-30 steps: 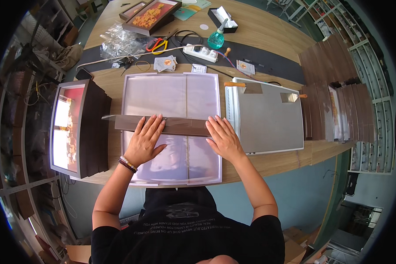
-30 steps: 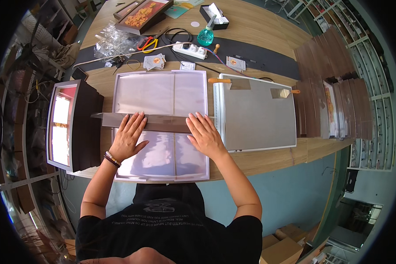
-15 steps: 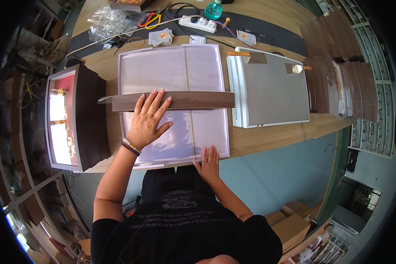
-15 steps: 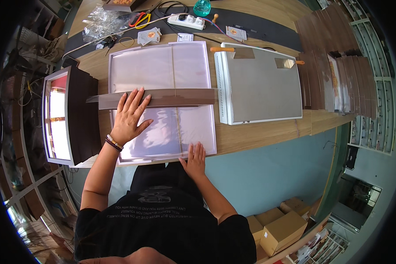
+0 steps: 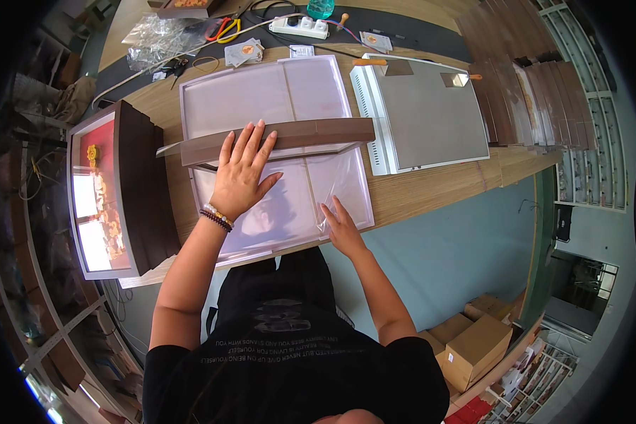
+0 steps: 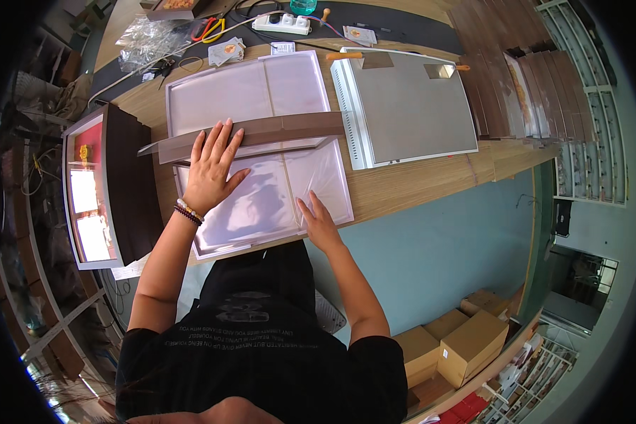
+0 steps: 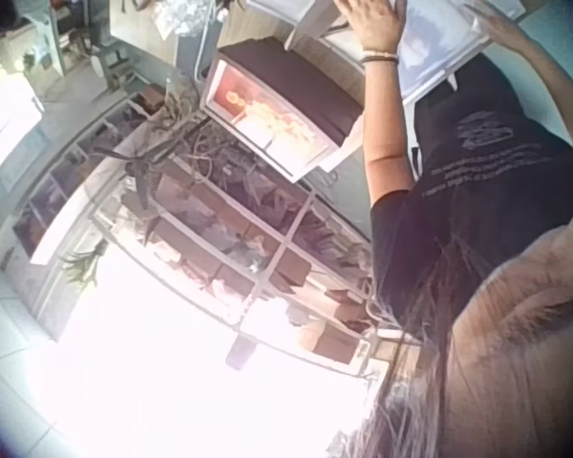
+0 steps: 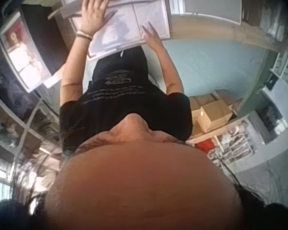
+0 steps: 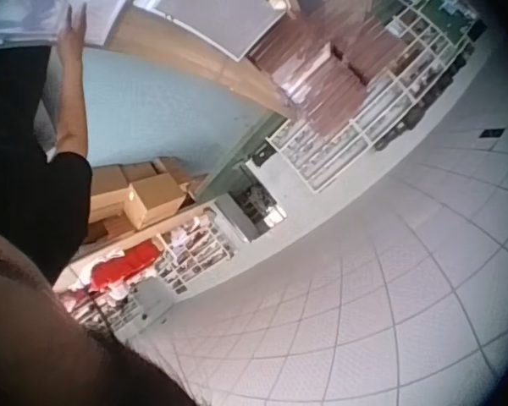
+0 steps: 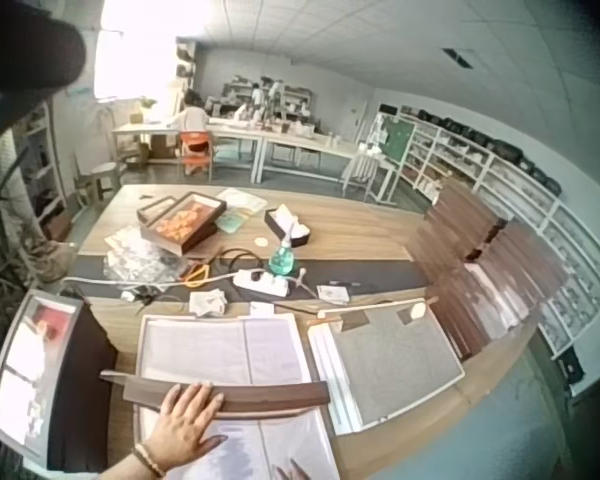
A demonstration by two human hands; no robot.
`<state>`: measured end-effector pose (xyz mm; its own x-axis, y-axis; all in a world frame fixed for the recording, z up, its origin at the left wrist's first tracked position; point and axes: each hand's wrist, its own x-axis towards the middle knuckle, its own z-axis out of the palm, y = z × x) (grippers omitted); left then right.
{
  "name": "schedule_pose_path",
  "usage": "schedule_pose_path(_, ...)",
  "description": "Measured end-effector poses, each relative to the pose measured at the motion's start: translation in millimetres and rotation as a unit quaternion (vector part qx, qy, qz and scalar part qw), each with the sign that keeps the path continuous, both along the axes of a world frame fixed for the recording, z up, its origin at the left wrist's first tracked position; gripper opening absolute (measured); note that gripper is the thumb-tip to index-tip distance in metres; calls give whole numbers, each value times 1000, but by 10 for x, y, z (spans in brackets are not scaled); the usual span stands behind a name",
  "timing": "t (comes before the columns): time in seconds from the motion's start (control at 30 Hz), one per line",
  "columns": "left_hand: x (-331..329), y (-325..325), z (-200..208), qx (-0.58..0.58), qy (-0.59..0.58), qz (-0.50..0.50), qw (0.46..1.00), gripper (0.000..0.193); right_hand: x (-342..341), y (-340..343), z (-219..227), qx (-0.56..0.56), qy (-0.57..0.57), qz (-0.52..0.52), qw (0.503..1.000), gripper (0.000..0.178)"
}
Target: The person packages decorative gold-colored framed artworks by placing them into plastic sleeves, then into boxes.
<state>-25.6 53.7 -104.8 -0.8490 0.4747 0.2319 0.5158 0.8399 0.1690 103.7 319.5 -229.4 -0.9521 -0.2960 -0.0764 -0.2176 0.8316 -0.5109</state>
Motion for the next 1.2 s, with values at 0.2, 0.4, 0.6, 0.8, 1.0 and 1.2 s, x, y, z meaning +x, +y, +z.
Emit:
schedule_pose_path(0.2, -3, -2, -42, 15, 14, -9, 1000, 69, -286, -6, 163, 30, -125, 101, 987, 77)
schedule_pose_path(0.4, -1, 12, -54, 22, 26, -13, 999, 70, -487, -57, 73, 114, 35, 82, 989, 61)
schedule_pose_path(0.6, -14, 9, -104, 24, 16, -8, 1000, 67, -674, -67, 591, 61, 259, 58, 962, 10)
schedule_pose_path(0.8, -22, 0, -102, 25, 21, -11, 999, 70, -997, 66, 1038, 41, 296, -22, 954, 6)
schedule_pose_path(1.0, -5, -14, -8, 34, 1, -36, 999, 90, -1161, 208, 1170, 56, 305, -62, 949, 8)
schedule_pose_path(1.2, 83, 56, 215, -43, -65, -14, 997, 105, -1295, 178, 1283, 16, 250, -84, 964, 12)
